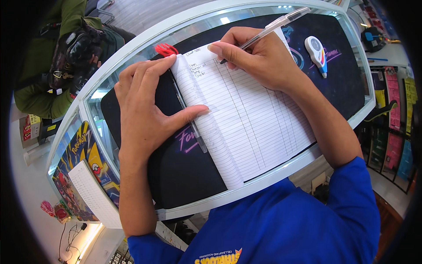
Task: The person handles a small black electronic device, opens its casing, and applies glue to a component. They then write in a notebook and interact with a customer at the counter.
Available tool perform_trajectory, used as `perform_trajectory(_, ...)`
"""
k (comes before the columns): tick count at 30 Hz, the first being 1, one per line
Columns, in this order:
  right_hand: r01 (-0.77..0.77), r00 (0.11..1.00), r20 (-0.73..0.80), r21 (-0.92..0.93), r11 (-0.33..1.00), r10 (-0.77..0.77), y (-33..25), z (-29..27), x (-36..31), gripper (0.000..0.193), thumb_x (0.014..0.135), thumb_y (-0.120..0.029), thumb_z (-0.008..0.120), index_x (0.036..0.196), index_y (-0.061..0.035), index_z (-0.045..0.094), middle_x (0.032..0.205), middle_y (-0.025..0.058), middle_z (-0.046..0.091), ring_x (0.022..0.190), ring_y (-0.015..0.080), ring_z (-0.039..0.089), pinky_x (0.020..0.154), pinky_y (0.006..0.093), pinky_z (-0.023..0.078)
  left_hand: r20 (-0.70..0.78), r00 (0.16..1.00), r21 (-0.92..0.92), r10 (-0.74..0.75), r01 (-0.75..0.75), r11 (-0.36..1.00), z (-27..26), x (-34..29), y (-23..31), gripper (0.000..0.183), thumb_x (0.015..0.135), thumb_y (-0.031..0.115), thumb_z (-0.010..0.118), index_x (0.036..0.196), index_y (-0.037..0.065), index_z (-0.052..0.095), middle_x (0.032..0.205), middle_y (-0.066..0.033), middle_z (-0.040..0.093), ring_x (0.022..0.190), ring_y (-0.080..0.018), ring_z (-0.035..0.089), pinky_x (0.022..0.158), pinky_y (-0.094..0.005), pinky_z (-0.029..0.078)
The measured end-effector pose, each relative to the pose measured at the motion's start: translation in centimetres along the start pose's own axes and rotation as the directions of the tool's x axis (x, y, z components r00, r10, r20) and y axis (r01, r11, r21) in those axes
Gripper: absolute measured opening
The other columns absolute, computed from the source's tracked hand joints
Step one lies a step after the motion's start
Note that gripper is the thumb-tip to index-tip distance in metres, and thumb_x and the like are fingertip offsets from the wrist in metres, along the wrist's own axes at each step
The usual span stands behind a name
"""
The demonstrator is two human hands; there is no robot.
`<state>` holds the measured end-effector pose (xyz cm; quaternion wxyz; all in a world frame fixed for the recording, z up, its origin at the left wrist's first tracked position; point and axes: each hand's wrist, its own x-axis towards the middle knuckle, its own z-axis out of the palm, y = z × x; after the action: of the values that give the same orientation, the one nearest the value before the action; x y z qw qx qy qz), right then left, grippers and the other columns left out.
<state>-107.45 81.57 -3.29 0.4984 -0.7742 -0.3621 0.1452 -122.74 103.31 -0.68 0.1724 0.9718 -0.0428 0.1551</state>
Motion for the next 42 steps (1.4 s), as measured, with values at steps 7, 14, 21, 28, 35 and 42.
perform_trajectory(7,0.03,1.0,0.004,-0.031,0.999,-0.03,0.02,0.11,-0.11,0.036,0.102,-0.037,0.068,0.093,-0.0032,0.076,0.071,0.0039,0.069,0.061,0.0094,0.059,0.056,0.0253,0.043,0.002,1.0,-0.001,0.011,-0.011,1.0,-0.01,0.01,-0.04,0.09,0.06,0.053,0.094,0.135,0.01,0.066,0.128,-0.0081,0.066,0.125,-0.0306,0.052,0.111,-0.0445,0.039)
perform_trajectory(14,0.037,0.999,-0.019,-0.045,0.998,-0.038,0.15,0.23,-0.09,0.037,0.101,-0.039,0.068,0.09,-0.0036,0.077,0.067,0.0052,0.069,0.056,0.0113,0.059,0.054,0.0274,0.041,-0.003,1.0,0.002,0.014,-0.014,1.0,0.03,-0.03,-0.09,0.091,0.06,0.053,0.094,0.135,0.01,0.066,0.128,-0.008,0.066,0.126,-0.0305,0.052,0.112,-0.0446,0.039)
perform_trajectory(21,0.027,0.999,-0.022,-0.04,0.999,-0.027,0.11,0.29,-0.13,0.038,0.1,-0.039,0.07,0.09,-0.0033,0.077,0.067,0.0056,0.069,0.056,0.0106,0.059,0.054,0.0279,0.042,0.003,1.0,0.017,0.014,-0.014,1.0,-0.01,-0.04,-0.08,0.091,0.06,0.054,0.094,0.135,0.01,0.066,0.128,-0.008,0.066,0.125,-0.0302,0.053,0.112,-0.0443,0.038)
perform_trajectory(28,0.032,0.999,-0.023,-0.053,0.998,-0.033,0.2,0.27,-0.06,0.038,0.1,-0.039,0.07,0.09,-0.0029,0.077,0.067,0.006,0.069,0.057,0.011,0.059,0.054,0.0285,0.042,0.007,1.0,0.011,0.015,-0.015,1.0,-0.06,0.0,-0.08,0.092,0.06,0.055,0.094,0.135,0.01,0.066,0.128,-0.0085,0.066,0.125,-0.0302,0.053,0.112,-0.0438,0.038)
perform_trajectory(35,0.046,0.999,-0.013,-0.055,0.997,-0.047,0.23,0.21,0.04,0.038,0.1,-0.038,0.07,0.089,-0.0028,0.077,0.066,0.0064,0.068,0.055,0.0117,0.057,0.052,0.0297,0.041,0.001,1.0,0.007,0.02,-0.02,1.0,0.0,0.06,-0.06,0.092,0.06,0.054,0.094,0.136,0.011,0.066,0.128,-0.0084,0.066,0.126,-0.0299,0.052,0.112,-0.0439,0.038)
perform_trajectory(42,0.044,0.999,-0.017,-0.077,0.996,-0.046,0.16,0.35,-0.03,0.038,0.1,-0.038,0.07,0.088,-0.0026,0.076,0.065,0.006,0.067,0.055,0.0116,0.056,0.052,0.03,0.04,0.007,1.0,0.013,0.016,-0.016,1.0,0.02,-0.05,-0.11,0.092,0.06,0.054,0.094,0.136,0.011,0.066,0.128,-0.0083,0.066,0.125,-0.0297,0.052,0.112,-0.0438,0.038)
